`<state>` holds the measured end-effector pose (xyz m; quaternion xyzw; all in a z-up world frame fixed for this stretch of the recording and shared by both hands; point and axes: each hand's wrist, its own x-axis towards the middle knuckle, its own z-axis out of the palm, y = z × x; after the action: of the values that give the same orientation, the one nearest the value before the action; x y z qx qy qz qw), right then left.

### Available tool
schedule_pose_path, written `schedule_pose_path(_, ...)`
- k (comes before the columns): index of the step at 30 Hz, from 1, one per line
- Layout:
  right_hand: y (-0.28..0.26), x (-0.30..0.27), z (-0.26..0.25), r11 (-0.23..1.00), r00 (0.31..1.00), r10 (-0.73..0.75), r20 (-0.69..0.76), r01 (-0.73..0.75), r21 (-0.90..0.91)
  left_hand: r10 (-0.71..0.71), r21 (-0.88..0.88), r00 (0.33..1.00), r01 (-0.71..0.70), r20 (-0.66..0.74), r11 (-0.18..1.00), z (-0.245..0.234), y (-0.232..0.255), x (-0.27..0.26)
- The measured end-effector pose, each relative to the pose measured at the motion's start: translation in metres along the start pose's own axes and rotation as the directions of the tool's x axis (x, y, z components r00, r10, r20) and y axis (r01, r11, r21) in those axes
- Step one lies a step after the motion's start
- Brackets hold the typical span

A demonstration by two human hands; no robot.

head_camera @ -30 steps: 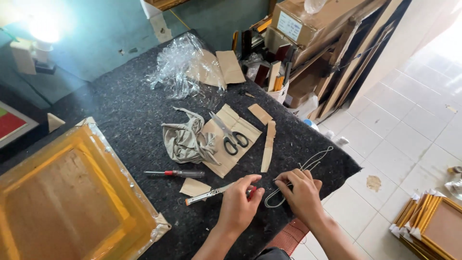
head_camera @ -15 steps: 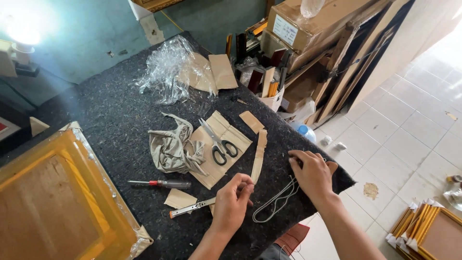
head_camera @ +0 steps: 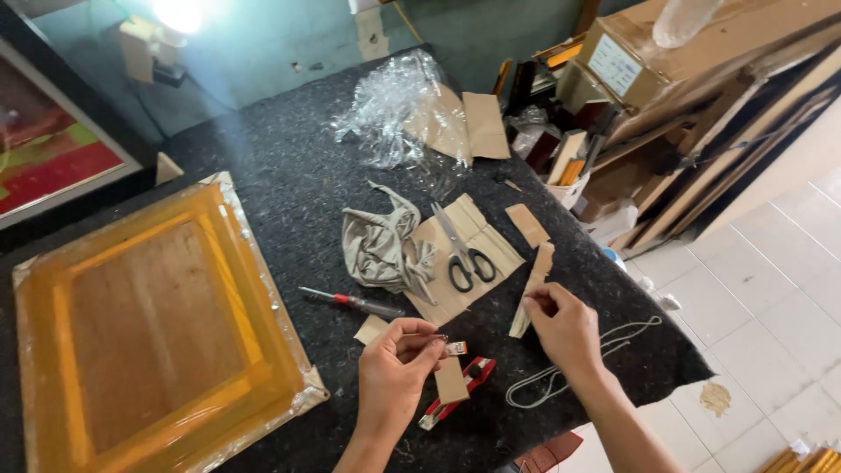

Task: Trimming excess plastic wrap from a framed artwork and cleaning the glass surface.

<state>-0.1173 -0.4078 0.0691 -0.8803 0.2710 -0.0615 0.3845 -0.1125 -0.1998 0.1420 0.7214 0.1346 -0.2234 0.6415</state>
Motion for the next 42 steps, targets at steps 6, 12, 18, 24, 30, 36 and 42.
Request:
schedule_pose_path(6, -0.079, -0.057, 0.045, 0.858, 0.918, -0.019, 0.397, -0.189, 0.478, 0.125, -0.124, 0.976, -0.149, -0.18, 0.981, -0.044, -0.018, -0.007)
schedule_pose_path(12, -0.111, -0.106, 0.082, 0.796, 0.845, -0.214, 0.49, -0.139, 0.588, 0.25, -0.18, 0.89, -0.337, -0.381, 0.924, -0.085, -0.048, -0.019)
schedule_pose_path(18, -0.138, -0.132, 0.091, 0.766, 0.811, -0.296, 0.505, -0.114, 0.632, 0.213, -0.182, 0.848, -0.337, -0.486, 0.924, -0.111, -0.051, -0.043)
schedule_pose_path(24, -0.151, -0.145, 0.094, 0.756, 0.832, -0.335, 0.443, -0.044, 0.653, 0.277, -0.05, 0.842, -0.337, -0.462, 0.94, -0.124, -0.044, -0.058)
schedule_pose_path(30, -0.146, -0.143, 0.094, 0.738, 0.858, -0.289, 0.425, -0.084, 0.67, 0.271, -0.089, 0.877, -0.33, -0.396, 0.94, -0.125, -0.04, -0.054)
schedule_pose_path(36, -0.15, -0.148, 0.083, 0.739, 0.878, -0.234, 0.417, -0.118, 0.663, 0.236, -0.131, 0.9, -0.301, -0.366, 0.945, -0.121, -0.033, -0.051)
schedule_pose_path(42, -0.149, -0.143, 0.084, 0.746, 0.908, -0.205, 0.366, -0.097, 0.659, 0.188, -0.187, 0.94, -0.246, -0.284, 0.951, -0.12, -0.023, -0.049)
